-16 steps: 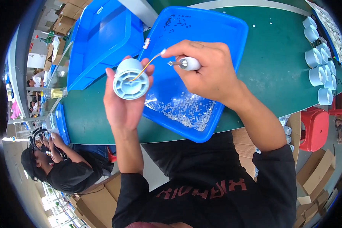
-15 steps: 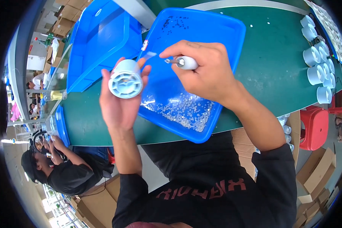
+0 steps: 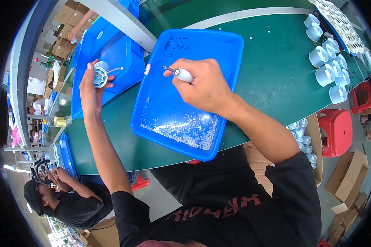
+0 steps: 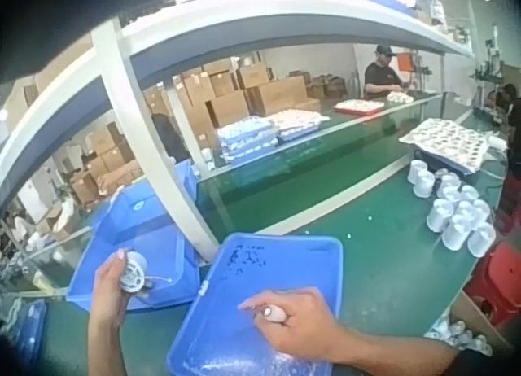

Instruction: The person assembles cooling fans into plastic housings, then applies sealant to the components using an applicator pen.

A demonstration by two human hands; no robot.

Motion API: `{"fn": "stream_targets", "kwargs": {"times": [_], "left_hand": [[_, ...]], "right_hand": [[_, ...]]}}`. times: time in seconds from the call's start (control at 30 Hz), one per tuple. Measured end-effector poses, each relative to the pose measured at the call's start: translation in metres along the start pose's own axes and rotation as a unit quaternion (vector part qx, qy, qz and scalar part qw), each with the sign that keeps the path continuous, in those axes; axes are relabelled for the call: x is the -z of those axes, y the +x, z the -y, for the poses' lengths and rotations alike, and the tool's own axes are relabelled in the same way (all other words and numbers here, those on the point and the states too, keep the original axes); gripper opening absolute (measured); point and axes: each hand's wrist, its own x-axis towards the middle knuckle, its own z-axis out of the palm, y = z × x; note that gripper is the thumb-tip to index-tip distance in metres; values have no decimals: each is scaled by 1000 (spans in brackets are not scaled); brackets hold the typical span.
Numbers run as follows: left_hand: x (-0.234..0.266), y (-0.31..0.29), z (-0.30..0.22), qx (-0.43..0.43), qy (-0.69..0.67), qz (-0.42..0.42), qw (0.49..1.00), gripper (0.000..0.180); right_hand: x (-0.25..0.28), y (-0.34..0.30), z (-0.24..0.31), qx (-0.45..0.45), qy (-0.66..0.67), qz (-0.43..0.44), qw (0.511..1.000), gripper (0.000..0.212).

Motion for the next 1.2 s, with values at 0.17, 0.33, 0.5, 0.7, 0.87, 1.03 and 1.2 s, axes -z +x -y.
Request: {"fn": "stream_targets", "kwargs": {"times": [0.17, 0.33, 0.5, 0.7, 0.87, 1.03, 1.2], "left_hand": [[3, 50, 3, 63, 326, 32, 943, 64], [30, 106, 70, 96, 537, 170, 821, 74], [35, 120, 74, 57, 463, 239, 852, 66], [33, 127, 74, 86, 484, 222, 842, 63], [32, 112, 54, 3, 542, 76, 837, 67], [27, 53, -2, -202, 470, -34, 859, 50], [-15, 1, -8, -267, 340, 83, 898, 49]], "right_hand": [[1, -2, -2, -14, -3, 7, 1000, 15], [44, -5, 7, 28, -140, -140, 980, 23], [184, -73, -17, -112, -428, -396, 805, 26], [270, -140, -16, -235, -638, -329, 655, 41], [295, -167, -52, -225, -665, -247, 668, 36], [290, -162, -30, -239, -652, -275, 664, 29], [224, -139, 16, -163, -536, -428, 710, 35]]}}
